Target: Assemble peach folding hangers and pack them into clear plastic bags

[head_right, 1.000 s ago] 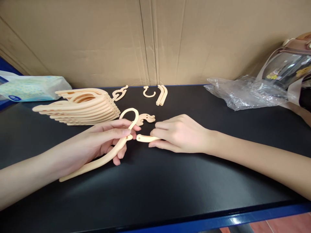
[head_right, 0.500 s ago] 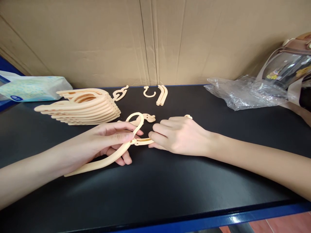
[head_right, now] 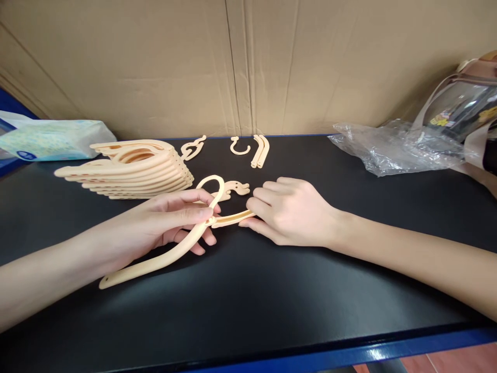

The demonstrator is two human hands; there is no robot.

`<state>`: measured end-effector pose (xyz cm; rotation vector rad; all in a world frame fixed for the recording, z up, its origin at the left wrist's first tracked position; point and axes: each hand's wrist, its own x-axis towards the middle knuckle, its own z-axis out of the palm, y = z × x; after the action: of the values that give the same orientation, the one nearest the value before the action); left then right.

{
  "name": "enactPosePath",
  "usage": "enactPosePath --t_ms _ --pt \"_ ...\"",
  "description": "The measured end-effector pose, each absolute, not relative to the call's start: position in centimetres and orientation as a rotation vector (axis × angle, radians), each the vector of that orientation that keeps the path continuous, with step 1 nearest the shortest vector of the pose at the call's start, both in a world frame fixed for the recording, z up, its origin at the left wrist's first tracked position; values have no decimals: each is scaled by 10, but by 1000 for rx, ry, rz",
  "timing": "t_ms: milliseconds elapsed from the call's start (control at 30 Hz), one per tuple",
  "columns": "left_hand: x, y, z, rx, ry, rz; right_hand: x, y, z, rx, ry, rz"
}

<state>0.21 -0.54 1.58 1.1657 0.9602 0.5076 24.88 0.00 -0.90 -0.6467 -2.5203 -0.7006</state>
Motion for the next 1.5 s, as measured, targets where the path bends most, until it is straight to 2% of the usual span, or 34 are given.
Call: enactPosePath --t_ms 467,900,1500 --pt "5 -8 17 1188 964 498 250 -3 -7 -533 -2582 -729" --pt "9 -9 20 1229 1032 463 248 -12 -8 -824 -2746 -177" --pt "7 -9 15 1220 1021 490 245 -13 -8 -862 -2686 -53"
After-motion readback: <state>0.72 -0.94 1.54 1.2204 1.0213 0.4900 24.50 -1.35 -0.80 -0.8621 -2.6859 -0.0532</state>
